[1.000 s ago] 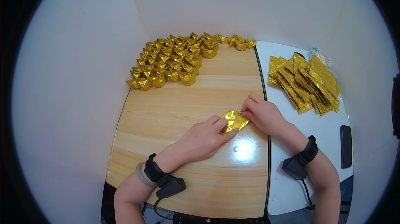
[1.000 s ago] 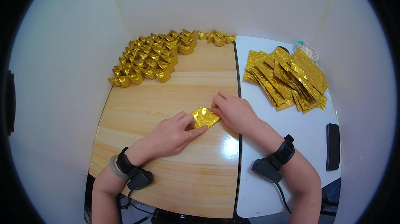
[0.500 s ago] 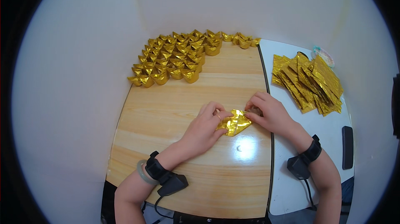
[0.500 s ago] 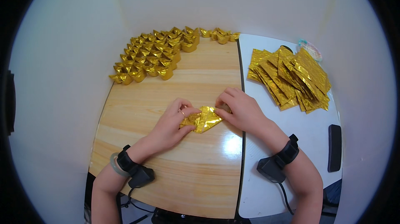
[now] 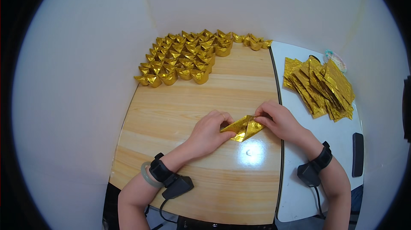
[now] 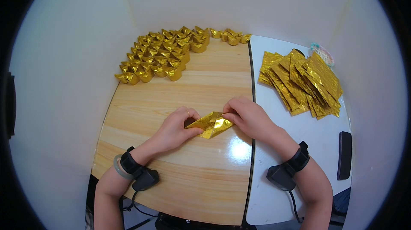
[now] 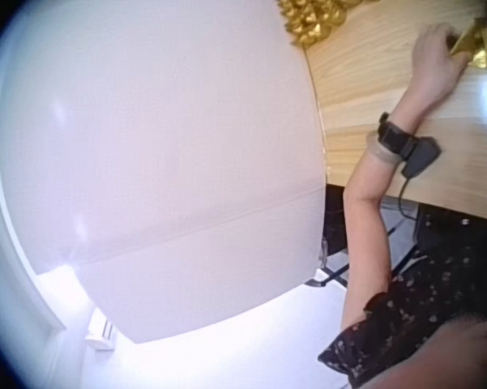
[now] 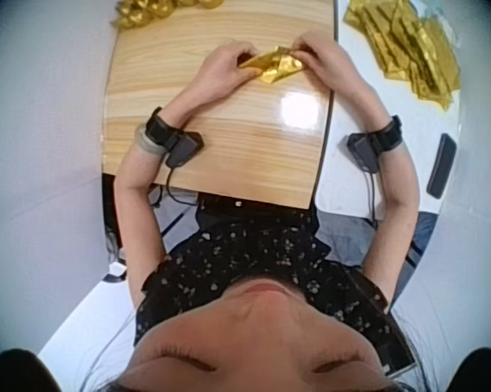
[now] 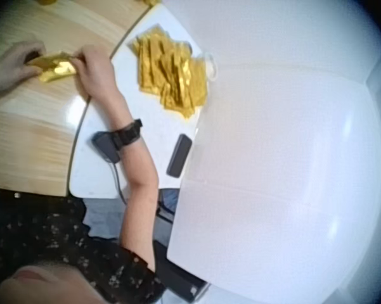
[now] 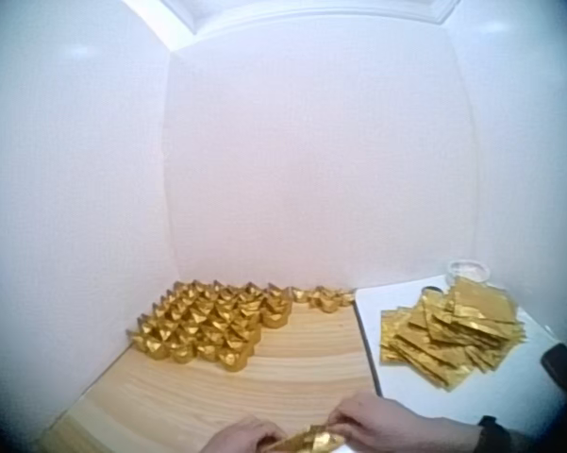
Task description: Folding gold-colored paper into traditional Chinese funeral ingots (yuanbao).
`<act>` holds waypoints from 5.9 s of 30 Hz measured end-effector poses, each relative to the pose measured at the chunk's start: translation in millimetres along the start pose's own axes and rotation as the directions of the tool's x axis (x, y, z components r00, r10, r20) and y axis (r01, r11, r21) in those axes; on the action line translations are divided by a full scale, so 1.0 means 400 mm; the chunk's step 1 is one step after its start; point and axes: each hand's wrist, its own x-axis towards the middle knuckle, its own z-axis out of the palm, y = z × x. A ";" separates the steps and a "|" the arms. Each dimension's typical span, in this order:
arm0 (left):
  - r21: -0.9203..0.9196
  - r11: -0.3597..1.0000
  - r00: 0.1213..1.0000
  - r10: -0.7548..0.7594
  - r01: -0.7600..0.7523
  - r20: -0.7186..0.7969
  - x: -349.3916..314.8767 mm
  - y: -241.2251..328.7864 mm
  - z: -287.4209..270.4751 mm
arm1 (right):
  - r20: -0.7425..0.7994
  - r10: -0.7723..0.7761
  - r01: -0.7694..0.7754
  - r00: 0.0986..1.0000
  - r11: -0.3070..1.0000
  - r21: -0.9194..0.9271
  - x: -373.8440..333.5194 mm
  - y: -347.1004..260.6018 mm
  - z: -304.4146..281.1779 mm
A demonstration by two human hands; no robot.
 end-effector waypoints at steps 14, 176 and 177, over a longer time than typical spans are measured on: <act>0.222 0.867 0.895 0.432 -0.446 0.109 -0.001 0.003 -0.028 | 0.093 -0.514 0.512 0.853 0.787 -0.345 -0.021 -0.010 -0.042; -0.188 0.982 0.994 0.023 -0.002 0.111 -0.028 0.011 -0.017 | -0.011 0.279 -0.279 0.960 0.960 0.032 -0.041 -0.104 0.007; -0.188 0.982 0.994 0.035 -0.015 0.103 -0.029 0.008 -0.015 | 0.010 0.265 -0.266 0.964 0.964 0.018 -0.043 -0.101 0.007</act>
